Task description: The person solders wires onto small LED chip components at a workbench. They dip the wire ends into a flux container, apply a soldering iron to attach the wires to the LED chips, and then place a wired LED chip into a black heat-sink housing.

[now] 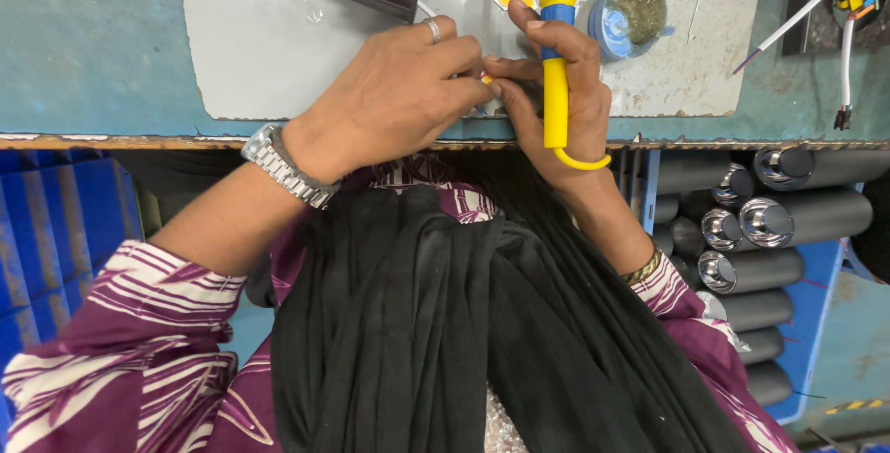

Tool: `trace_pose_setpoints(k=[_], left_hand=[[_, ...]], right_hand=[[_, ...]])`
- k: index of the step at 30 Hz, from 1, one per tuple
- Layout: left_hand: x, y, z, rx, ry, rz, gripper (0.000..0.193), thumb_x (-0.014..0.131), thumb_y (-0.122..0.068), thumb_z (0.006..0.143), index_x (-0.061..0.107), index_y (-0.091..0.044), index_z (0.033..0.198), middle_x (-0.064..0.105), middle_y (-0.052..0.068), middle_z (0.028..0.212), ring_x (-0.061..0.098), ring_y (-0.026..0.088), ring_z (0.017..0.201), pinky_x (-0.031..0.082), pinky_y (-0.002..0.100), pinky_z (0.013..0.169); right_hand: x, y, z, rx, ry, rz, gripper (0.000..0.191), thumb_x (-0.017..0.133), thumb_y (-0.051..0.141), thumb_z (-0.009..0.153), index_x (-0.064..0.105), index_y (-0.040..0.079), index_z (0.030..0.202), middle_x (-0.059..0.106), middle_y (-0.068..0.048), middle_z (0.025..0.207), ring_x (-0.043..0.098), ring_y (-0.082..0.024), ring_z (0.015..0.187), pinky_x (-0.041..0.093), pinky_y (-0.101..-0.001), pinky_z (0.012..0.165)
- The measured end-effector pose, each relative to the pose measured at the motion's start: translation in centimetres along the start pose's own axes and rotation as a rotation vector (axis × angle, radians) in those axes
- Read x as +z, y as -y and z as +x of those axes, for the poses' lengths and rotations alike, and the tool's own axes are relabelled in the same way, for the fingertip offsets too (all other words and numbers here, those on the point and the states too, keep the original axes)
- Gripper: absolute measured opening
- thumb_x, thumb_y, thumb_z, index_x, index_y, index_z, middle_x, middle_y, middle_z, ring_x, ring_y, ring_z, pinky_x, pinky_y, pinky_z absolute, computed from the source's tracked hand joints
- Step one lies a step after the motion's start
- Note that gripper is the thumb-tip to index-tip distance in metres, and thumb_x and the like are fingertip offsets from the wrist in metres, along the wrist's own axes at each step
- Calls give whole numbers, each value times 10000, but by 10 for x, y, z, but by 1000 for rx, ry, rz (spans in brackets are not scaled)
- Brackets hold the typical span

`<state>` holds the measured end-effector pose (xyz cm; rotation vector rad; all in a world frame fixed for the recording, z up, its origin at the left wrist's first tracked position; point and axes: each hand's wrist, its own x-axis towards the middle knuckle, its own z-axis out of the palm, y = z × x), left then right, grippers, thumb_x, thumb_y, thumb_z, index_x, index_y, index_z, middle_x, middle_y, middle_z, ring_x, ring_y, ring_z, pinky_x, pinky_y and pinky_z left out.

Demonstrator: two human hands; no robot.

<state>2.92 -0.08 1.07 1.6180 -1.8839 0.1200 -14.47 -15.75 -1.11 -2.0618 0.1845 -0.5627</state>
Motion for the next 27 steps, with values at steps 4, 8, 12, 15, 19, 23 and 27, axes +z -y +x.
trace_pose_setpoints(k=[4, 8, 12, 15, 19, 23, 27], left_hand=[[-3, 0, 5, 39, 52, 73, 72, 682, -142, 868, 677, -89, 917, 582, 30, 992, 613, 235, 969, 539, 370, 761], [-6, -3, 6, 53, 64, 137, 90, 667, -153, 893, 647, -87, 952, 557, 39, 998, 616, 223, 979, 532, 370, 761], [-9, -6, 2, 6, 58, 84, 128, 695, -158, 917, 626, -79, 991, 558, 53, 1028, 601, 228, 949, 521, 377, 747], [-8, -6, -2, -7, -15, -32, 164, 722, -141, 889, 610, -73, 989, 559, 56, 1053, 587, 250, 971, 523, 379, 759], [0, -8, -4, -92, -74, -61, 170, 759, -122, 874, 603, -75, 925, 587, 43, 1024, 589, 249, 940, 520, 385, 713], [8, -12, -5, -163, -129, -49, 158, 758, -87, 861, 603, -69, 889, 620, 21, 1017, 606, 241, 939, 529, 387, 712], [12, -13, -5, -169, -139, -3, 152, 756, -83, 838, 620, -62, 902, 623, 16, 988, 609, 240, 942, 536, 383, 709]], right_hand=[[-1, 0, 0, -5, 0, -1, 551, 739, -152, 1037, 373, 87, 1373, 531, -180, 1542, 770, -219, 1141, 647, -279, 973], [0, 0, 0, 2, -2, 40, 552, 729, -159, 1036, 375, 88, 1380, 522, -183, 1550, 765, -219, 1145, 649, -280, 976], [0, 0, 0, -9, -2, 13, 550, 734, -157, 1040, 374, 91, 1374, 534, -183, 1542, 772, -220, 1140, 649, -279, 976], [-2, 1, 1, -28, 6, -26, 555, 738, -151, 1036, 362, 87, 1368, 539, -185, 1535, 773, -225, 1153, 645, -275, 975], [3, 3, 0, -40, -23, -47, 573, 742, -149, 1034, 367, 86, 1397, 548, -184, 1520, 774, -233, 1155, 649, -271, 968], [6, 4, -2, -80, -58, -127, 598, 775, -130, 1038, 372, 91, 1421, 574, -151, 1499, 778, -226, 1154, 642, -273, 984], [6, 4, -5, -63, -69, -96, 592, 768, -131, 1042, 364, 81, 1419, 548, -177, 1514, 769, -251, 1174, 639, -278, 976]])
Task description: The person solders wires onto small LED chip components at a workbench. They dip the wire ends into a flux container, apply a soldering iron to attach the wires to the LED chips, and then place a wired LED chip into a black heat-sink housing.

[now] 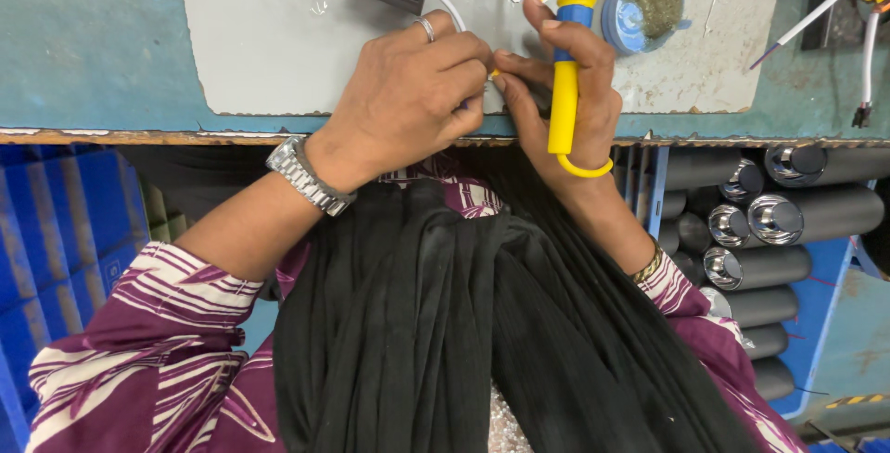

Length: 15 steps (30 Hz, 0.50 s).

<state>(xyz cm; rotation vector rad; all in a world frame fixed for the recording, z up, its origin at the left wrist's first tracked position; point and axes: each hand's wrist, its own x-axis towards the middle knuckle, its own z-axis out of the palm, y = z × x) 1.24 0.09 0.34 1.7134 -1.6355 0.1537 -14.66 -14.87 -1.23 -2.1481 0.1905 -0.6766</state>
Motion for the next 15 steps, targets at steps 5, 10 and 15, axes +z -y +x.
trace_pose_setpoints(k=[5, 10, 15], left_hand=[[1, 0, 1, 16, 1, 41, 158, 763, -107, 839, 617, -63, 881, 608, 11, 950, 614, 231, 951, 535, 374, 706], [2, 0, 2, 46, -7, 83, 161, 769, -115, 854, 615, -81, 885, 581, 9, 892, 604, 222, 930, 533, 364, 729], [2, 2, 3, 76, 24, 99, 166, 769, -111, 848, 610, -78, 877, 568, 23, 880, 596, 221, 917, 532, 359, 730]], right_hand=[[-1, -1, -2, 29, 3, 23, 583, 763, -133, 1056, 332, 73, 1390, 510, -196, 1551, 763, -258, 1195, 615, -293, 996], [-3, -1, -4, 42, 18, 42, 578, 739, -153, 1063, 321, 70, 1395, 462, -203, 1586, 767, -265, 1192, 622, -308, 1010], [-4, -2, -4, 40, 25, 64, 574, 725, -165, 1067, 321, 72, 1399, 445, -197, 1599, 764, -275, 1195, 609, -312, 1004]])
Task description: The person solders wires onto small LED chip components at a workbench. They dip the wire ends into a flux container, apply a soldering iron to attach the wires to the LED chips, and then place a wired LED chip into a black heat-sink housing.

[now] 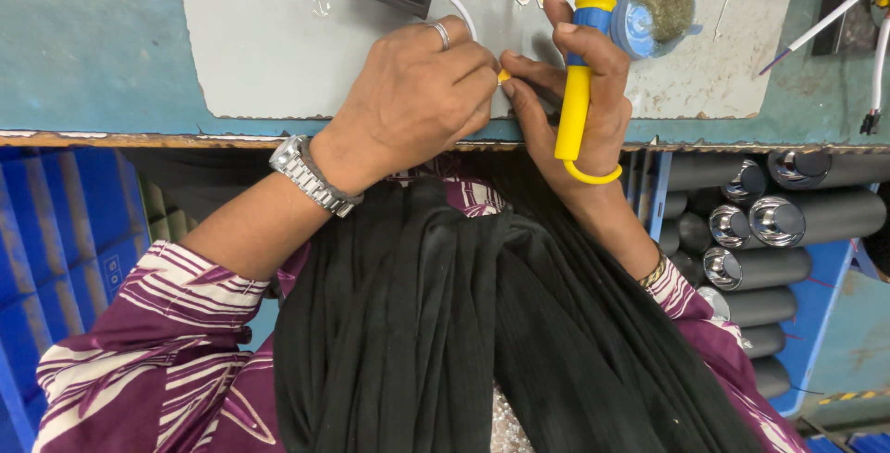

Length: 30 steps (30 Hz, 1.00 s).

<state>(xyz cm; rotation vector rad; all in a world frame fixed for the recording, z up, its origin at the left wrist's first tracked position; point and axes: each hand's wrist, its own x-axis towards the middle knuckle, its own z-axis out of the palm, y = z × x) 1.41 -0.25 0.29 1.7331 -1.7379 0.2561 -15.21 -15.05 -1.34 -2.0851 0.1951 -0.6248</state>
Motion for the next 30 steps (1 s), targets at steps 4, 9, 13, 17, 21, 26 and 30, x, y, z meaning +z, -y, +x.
trace_pose_setpoints(k=[4, 9, 13, 17, 21, 26, 30], left_hand=[[1, 0, 0, 2, 8, -26, 163, 761, -102, 828, 637, -54, 923, 576, 31, 927, 597, 222, 935, 528, 349, 723], [-1, 0, -2, -12, -9, -81, 165, 753, -97, 815, 654, -41, 934, 612, 17, 983, 601, 218, 966, 534, 360, 749], [-2, 1, -1, -26, 3, -57, 171, 782, -129, 841, 646, -72, 927, 631, -3, 942, 617, 211, 964, 534, 365, 740], [-3, 0, 0, -43, -12, -73, 157, 774, -110, 838, 650, -76, 928, 644, -10, 927, 629, 210, 977, 528, 359, 731], [-3, 0, 1, -56, -26, -88, 124, 747, -54, 820, 671, -63, 918, 665, -22, 953, 623, 205, 969, 524, 354, 731], [-1, 0, 1, -52, -14, -60, 127, 751, -57, 818, 668, -64, 913, 649, -10, 928, 621, 209, 970, 530, 358, 740], [0, -1, 1, -45, -19, -27, 115, 749, -58, 813, 667, -56, 894, 637, -5, 923, 614, 209, 968, 537, 358, 753]], right_hand=[[0, 1, 1, -5, -2, -8, 588, 735, -164, 1061, 320, 76, 1402, 444, -195, 1597, 759, -273, 1203, 608, -309, 1005], [0, 6, 1, 5, -11, -40, 601, 756, -152, 1061, 321, 82, 1403, 456, -190, 1594, 765, -251, 1201, 625, -278, 981], [1, 11, 0, 5, -14, -88, 604, 766, -138, 1069, 320, 88, 1408, 452, -177, 1602, 776, -216, 1180, 636, -262, 993], [0, 7, 0, -2, -18, -23, 606, 734, -149, 1064, 329, 93, 1444, 420, -203, 1604, 736, -248, 1231, 626, -287, 1030], [-3, 1, -6, -38, -67, 84, 567, 653, -176, 1077, 331, 94, 1459, 414, -211, 1589, 600, -348, 1381, 578, -395, 1164], [-17, 10, -37, 2, -205, 104, 437, 528, -105, 1152, 343, 82, 1501, 543, -278, 1466, 641, -387, 1326, 576, -476, 1161], [-38, 12, -50, -87, -335, 43, 390, 518, 126, 1181, 358, 97, 1536, 672, -267, 1257, 744, -327, 1100, 647, -459, 983]])
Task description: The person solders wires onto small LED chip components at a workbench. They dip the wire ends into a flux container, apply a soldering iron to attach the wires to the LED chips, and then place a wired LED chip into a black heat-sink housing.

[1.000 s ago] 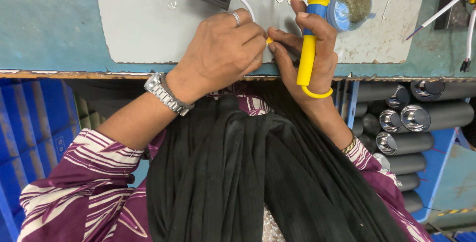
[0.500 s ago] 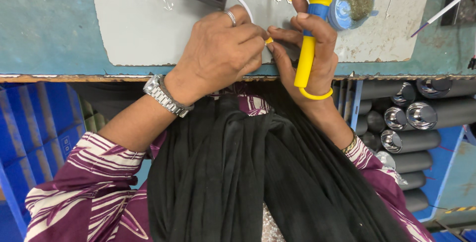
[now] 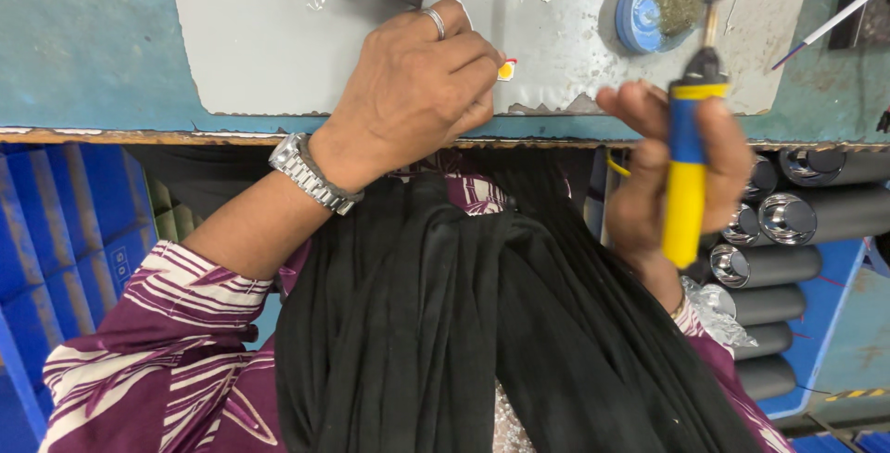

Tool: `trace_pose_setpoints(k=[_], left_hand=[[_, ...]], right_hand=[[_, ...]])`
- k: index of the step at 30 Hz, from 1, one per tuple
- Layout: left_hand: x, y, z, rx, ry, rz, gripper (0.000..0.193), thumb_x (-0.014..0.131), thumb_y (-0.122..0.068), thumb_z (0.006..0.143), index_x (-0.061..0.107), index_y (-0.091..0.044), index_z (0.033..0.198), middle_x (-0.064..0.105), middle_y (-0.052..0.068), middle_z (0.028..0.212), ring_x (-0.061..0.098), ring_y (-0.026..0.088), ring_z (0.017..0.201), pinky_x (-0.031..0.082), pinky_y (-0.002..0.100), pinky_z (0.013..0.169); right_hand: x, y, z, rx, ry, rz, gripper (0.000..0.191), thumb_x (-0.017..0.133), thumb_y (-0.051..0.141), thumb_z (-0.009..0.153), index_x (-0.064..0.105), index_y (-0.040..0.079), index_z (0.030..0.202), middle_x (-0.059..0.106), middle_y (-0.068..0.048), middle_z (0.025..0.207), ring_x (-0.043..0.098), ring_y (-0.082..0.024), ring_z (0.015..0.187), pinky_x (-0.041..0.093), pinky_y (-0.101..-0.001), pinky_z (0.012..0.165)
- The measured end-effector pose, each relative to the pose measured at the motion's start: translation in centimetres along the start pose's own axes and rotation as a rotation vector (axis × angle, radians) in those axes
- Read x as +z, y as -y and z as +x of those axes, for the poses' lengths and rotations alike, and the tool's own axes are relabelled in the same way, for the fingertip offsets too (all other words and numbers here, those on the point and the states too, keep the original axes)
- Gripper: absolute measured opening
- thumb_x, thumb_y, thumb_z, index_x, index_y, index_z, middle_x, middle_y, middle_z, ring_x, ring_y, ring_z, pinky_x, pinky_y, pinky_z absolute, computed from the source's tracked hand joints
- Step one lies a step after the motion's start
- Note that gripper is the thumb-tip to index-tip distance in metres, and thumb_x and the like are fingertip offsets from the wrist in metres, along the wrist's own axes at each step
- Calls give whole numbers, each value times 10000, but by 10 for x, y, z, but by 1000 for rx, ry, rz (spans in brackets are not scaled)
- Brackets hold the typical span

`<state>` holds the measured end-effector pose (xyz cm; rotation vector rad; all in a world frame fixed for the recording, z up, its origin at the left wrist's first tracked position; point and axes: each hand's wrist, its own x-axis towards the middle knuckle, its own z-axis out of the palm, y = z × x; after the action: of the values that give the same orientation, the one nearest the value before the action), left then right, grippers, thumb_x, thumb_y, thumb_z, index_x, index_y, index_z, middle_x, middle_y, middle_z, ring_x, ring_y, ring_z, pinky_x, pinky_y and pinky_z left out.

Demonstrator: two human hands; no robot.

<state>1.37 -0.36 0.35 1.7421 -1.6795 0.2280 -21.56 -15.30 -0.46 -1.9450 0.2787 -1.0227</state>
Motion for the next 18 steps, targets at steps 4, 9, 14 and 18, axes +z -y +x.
trace_pose_setpoints(k=[4, 9, 14, 18], left_hand=[[2, 0, 0, 10, -7, 13, 133, 748, -46, 798, 653, -67, 889, 656, -10, 959, 615, 211, 967, 536, 353, 747], [5, 1, 0, 20, -15, 9, 102, 747, -31, 843, 654, -56, 876, 647, -6, 931, 604, 205, 983, 548, 338, 778], [6, 1, -1, 25, -9, 28, 99, 742, -30, 831, 663, -56, 886, 626, 0, 928, 594, 205, 977, 543, 330, 759], [8, 1, 0, 23, -2, 33, 114, 743, -41, 811, 636, -61, 844, 596, 11, 952, 594, 214, 978, 543, 332, 750]], right_hand=[[-22, -4, 4, -79, -152, 40, 485, 614, 298, 1109, 423, 81, 1499, 705, -225, 1101, 732, -268, 785, 636, -370, 681], [-45, -3, 8, 13, -314, 190, 521, 641, 349, 1105, 451, -13, 1427, 645, -239, 1042, 579, -233, 638, 512, -310, 548], [-49, 5, 15, 51, -352, 89, 468, 640, 320, 1073, 496, -75, 1280, 606, -199, 1005, 521, -178, 565, 444, -269, 490], [-51, 13, 23, 45, -226, 5, 374, 675, 270, 1022, 544, -66, 1122, 585, -148, 941, 555, -182, 612, 443, -252, 550]])
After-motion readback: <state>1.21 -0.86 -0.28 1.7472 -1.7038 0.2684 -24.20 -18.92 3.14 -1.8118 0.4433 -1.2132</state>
